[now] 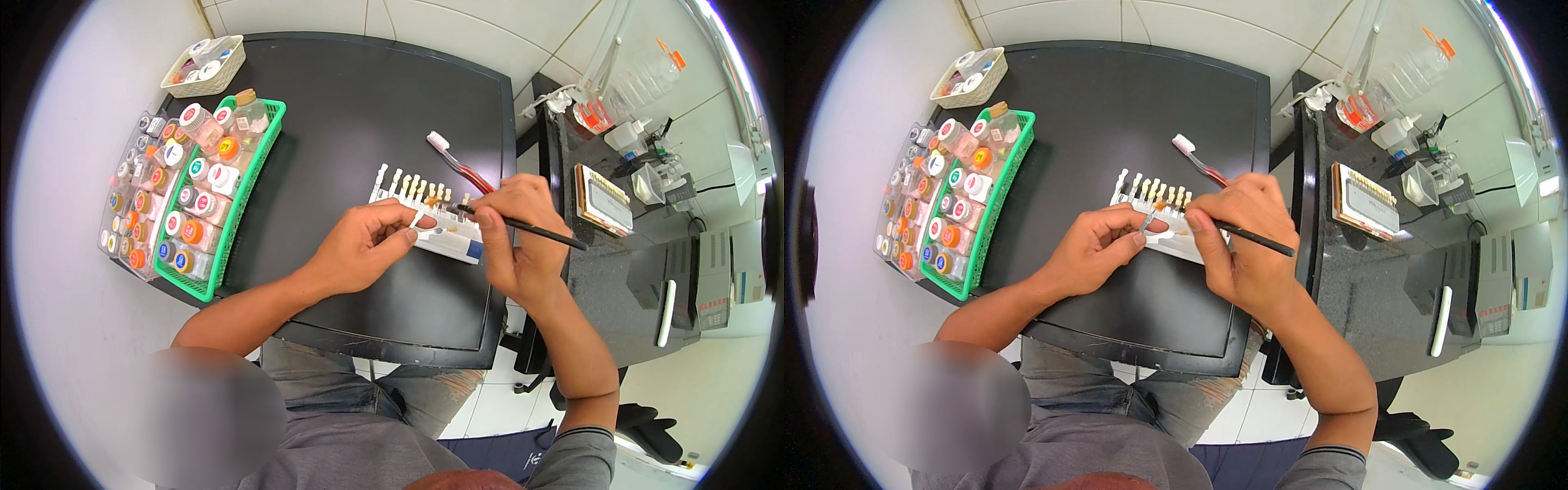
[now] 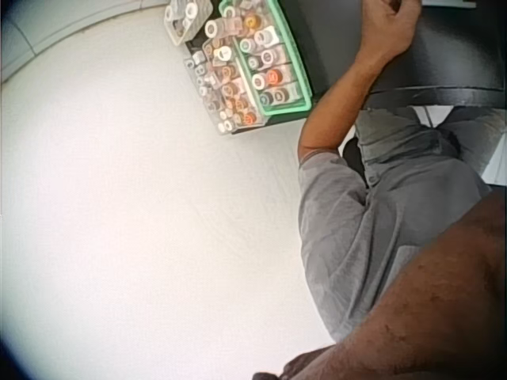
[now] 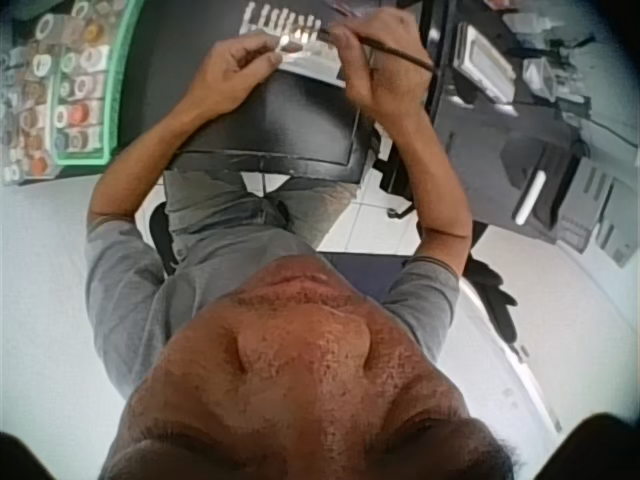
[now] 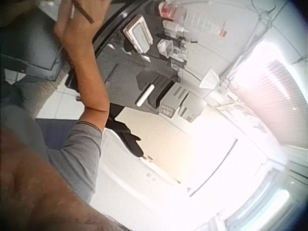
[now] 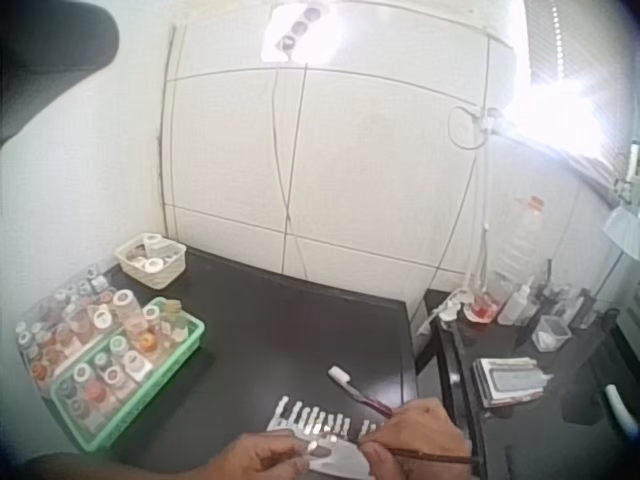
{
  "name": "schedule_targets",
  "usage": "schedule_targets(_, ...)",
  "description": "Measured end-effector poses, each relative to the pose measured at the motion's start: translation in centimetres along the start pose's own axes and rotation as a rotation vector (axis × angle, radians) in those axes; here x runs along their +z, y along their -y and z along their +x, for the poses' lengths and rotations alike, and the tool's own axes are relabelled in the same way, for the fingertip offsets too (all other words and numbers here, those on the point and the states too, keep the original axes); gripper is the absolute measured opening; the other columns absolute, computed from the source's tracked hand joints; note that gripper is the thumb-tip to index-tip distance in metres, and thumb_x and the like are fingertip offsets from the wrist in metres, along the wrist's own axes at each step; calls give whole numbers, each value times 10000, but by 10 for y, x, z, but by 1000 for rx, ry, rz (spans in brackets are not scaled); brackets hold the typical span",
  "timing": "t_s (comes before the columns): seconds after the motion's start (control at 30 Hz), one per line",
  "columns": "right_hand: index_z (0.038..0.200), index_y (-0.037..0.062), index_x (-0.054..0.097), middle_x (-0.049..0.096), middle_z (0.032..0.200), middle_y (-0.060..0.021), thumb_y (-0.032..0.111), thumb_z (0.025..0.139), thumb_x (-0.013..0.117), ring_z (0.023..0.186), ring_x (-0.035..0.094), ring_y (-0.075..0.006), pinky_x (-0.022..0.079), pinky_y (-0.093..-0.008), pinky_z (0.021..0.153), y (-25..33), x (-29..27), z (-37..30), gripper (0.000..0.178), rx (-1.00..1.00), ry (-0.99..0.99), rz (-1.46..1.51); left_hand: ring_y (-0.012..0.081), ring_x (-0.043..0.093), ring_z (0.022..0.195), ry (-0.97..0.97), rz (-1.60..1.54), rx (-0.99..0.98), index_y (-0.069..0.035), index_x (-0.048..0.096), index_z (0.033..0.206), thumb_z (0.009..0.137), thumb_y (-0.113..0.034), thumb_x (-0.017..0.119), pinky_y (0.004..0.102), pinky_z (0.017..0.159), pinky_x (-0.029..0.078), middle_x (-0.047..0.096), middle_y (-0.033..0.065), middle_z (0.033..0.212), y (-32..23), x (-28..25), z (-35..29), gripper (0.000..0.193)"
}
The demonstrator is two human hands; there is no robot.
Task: The person applies a stain to dental shade guides using a thin brush.
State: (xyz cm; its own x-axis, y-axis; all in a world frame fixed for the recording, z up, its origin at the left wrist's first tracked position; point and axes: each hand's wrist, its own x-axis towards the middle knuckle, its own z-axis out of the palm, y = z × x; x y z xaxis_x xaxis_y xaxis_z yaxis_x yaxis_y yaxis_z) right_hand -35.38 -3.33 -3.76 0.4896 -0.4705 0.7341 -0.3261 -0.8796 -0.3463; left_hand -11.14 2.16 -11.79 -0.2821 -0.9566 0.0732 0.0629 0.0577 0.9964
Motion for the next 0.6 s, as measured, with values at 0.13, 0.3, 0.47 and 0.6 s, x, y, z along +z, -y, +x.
schedule_targets(0.13,958,35,757,749,877,-77,-16,917,824,773,683,-283,533,-457,873,5,-2,3,94,-63,23,25,37,548,798,7,4,30,13,794,1335,1115,-61,645,260,700,453,640,-16,1041,2,0,0,275)
schedule_targets(0.3,955,35,751,742,869,-70,-20,910,824,765,677,-282,531,-460,867,3,-4,5,102,-51,17,-28,36,547,803,9,-2,14,12,794,1338,1115,-58,643,258,699,448,633,-13,1056,1,0,0,278)
schedule_targets(0.47,958,33,750,733,855,-70,-19,909,823,759,670,-281,528,-464,868,1,-2,3,102,-47,9,-8,39,542,798,3,-13,20,12,794,1333,1117,-57,643,261,702,446,619,-12,1051,3,-1,0,273)
schedule_targets(0.6,959,33,749,725,836,-73,-1,920,822,741,665,-285,531,-470,870,1,-2,3,89,-59,32,-10,42,537,793,4,2,35,11,789,1336,1118,-60,644,266,708,448,613,-13,1040,3,0,1,272)
